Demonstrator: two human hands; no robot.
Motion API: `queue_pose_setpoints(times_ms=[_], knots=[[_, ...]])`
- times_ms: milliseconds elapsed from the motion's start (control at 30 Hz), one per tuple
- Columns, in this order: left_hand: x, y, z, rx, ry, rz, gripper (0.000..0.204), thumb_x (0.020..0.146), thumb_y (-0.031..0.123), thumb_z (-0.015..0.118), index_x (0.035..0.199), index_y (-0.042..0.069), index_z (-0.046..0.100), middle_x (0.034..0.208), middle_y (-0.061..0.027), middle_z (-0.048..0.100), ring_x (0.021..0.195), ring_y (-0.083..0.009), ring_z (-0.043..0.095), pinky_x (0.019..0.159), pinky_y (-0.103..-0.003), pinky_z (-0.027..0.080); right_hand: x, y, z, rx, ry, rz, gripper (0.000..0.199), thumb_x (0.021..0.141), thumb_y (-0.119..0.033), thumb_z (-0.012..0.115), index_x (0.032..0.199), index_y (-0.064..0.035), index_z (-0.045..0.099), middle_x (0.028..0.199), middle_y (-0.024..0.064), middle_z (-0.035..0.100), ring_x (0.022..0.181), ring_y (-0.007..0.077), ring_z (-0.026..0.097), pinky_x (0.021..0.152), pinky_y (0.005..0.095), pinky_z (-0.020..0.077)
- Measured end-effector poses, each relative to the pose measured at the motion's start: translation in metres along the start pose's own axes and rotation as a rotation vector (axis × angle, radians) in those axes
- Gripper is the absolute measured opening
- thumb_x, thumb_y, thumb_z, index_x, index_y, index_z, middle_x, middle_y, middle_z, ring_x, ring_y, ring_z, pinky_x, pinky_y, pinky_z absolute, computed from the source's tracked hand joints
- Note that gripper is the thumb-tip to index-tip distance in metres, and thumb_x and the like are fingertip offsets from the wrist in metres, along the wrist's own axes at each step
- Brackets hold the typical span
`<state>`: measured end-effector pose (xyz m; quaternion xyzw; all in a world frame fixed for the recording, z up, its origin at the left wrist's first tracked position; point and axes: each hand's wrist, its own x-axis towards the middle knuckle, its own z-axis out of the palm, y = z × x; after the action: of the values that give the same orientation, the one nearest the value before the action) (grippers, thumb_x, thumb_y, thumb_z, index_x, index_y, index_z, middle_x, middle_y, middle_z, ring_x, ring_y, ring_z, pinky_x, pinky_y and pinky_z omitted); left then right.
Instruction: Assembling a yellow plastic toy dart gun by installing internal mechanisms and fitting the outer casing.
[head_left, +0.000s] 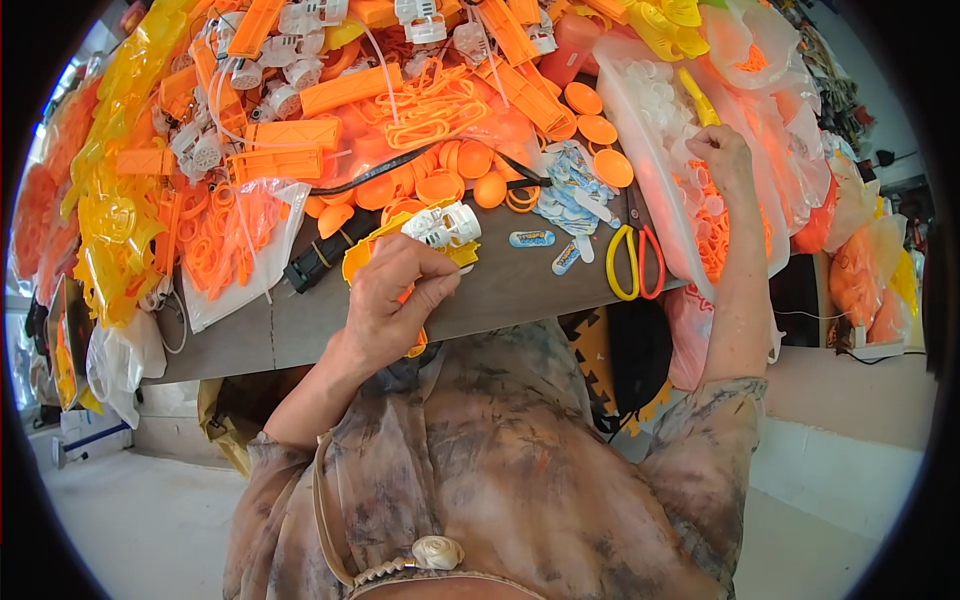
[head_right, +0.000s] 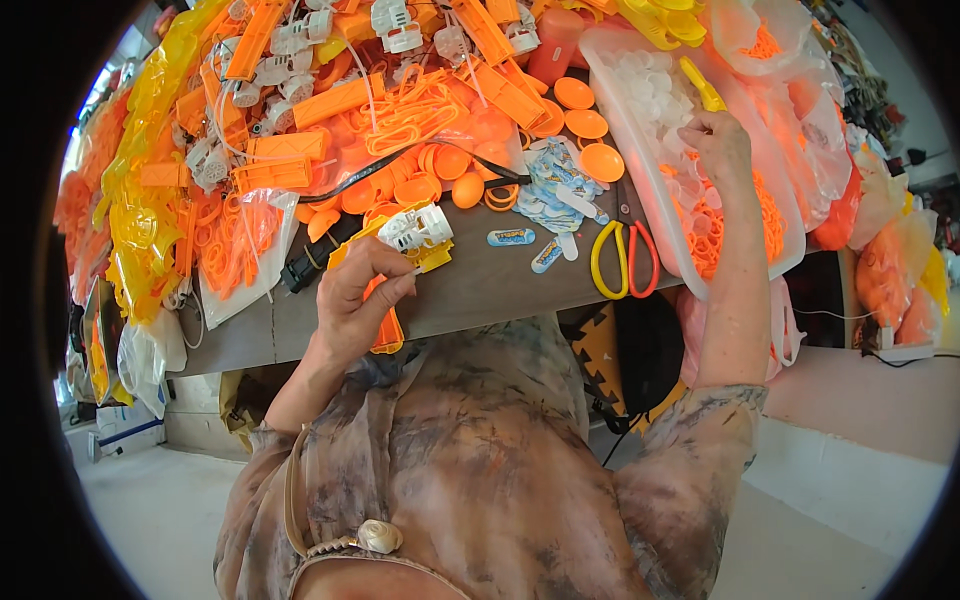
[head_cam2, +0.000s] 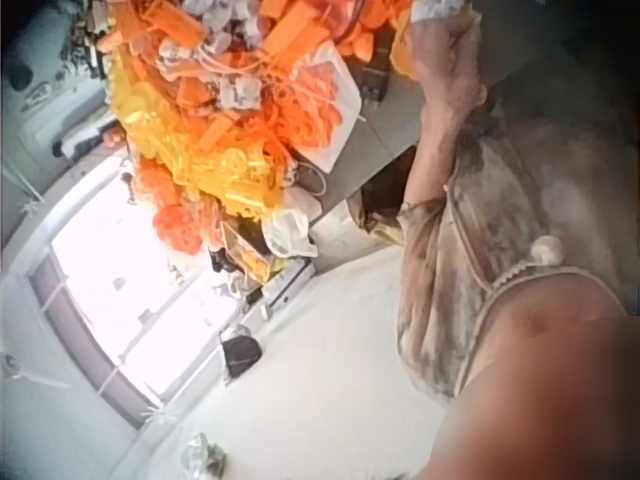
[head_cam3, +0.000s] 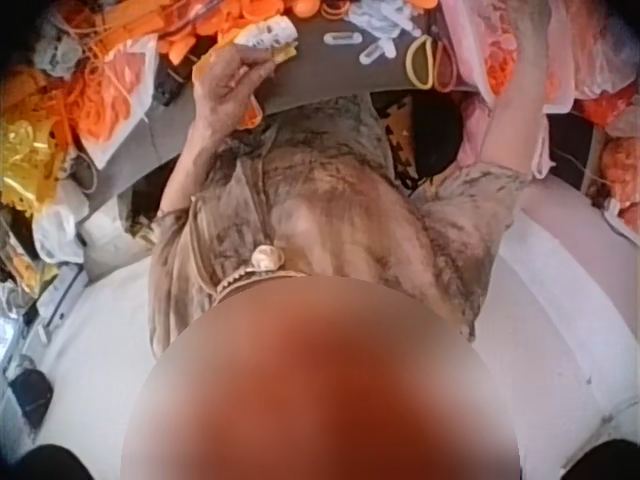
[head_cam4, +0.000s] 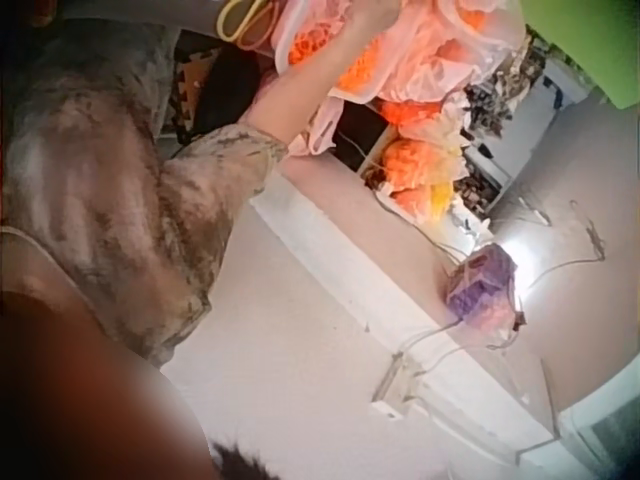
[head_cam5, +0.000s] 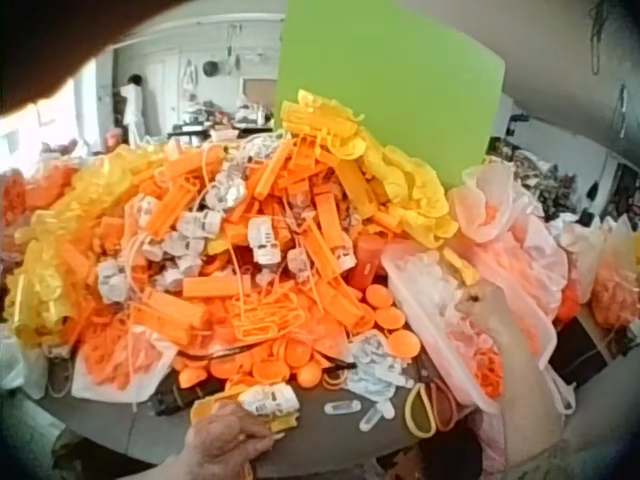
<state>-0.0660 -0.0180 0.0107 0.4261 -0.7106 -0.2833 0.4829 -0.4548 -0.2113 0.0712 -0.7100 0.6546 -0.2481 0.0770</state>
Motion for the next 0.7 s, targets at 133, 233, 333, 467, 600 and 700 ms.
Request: queue_pose_setpoints(times_ms=[133,233,333,467,600,700], knots=[[0.005,0.003,-0.001,-0.038,0.003,-0.03,0.009,0.077,0.002,0.069,0.081,0.003,0.061,0.074,-0.005,0.061,0.072,-0.0194,0.055,0.072,-0.032,0.041,-0.002,-0.011,0.0,-0.062,-0.112,0.067,0.021,0.075,-0.017,0.065,0.08,0.0035,0.063,0.077,0.011,0.059,0.071,0.0197,0.057,0.067,0.0316,0.0436],[0.001,0.0,-0.001,-0.044,0.002,-0.034,0.009,0.077,0.001,0.069,0.08,0.003,0.061,0.074,-0.0049,0.061,0.072,-0.0193,0.055,0.073,-0.032,0.042,-0.002,-0.003,0.005,0.015,-0.112,0.05,0.022,0.078,-0.019,0.064,0.081,0.0031,0.063,0.075,0.0122,0.06,0.07,0.0196,0.057,0.066,0.0321,0.0442],[-0.001,-0.002,-0.001,-0.044,0.0,-0.051,0.009,0.077,0.001,0.069,0.08,0.003,0.061,0.074,-0.0052,0.061,0.072,-0.0194,0.055,0.073,-0.032,0.042,-0.004,-0.006,0.002,0.076,-0.081,0.051,0.025,0.079,-0.022,0.063,0.084,0.0021,0.063,0.073,0.013,0.059,0.07,0.019,0.058,0.068,0.0324,0.045],[-0.001,-0.004,0.0,-0.052,0.0,-0.047,0.009,0.077,0.001,0.069,0.08,0.003,0.06,0.075,-0.0052,0.061,0.072,-0.0193,0.055,0.073,-0.032,0.042,-0.009,-0.016,0.019,0.112,-0.172,0.192,0.025,0.081,-0.023,0.062,0.087,0.0011,0.063,0.074,0.0114,0.061,0.072,0.018,0.059,0.068,0.033,0.0458],[0.001,-0.002,0.001,-0.036,0.0,-0.037,0.009,0.077,0.001,0.069,0.08,0.003,0.061,0.075,-0.0052,0.061,0.072,-0.0188,0.055,0.073,-0.032,0.042,-0.005,-0.003,0.021,-0.188,-0.115,0.004,0.025,0.083,-0.023,0.062,0.088,0.0009,0.063,0.08,0.0082,0.062,0.071,0.0163,0.058,0.066,0.0305,0.0469],[0.0,0.0,-0.001,-0.066,0.005,-0.072,0.007,0.079,0.002,0.067,0.082,0.003,0.061,0.075,-0.0047,0.062,0.072,-0.0179,0.056,0.073,-0.032,0.042,-0.016,-0.025,0.006,-0.034,0.025,-0.036,0.02,0.083,-0.017,0.062,0.087,0.0024,0.063,0.083,0.0075,0.063,0.071,0.0149,0.058,0.066,0.028,0.047]])
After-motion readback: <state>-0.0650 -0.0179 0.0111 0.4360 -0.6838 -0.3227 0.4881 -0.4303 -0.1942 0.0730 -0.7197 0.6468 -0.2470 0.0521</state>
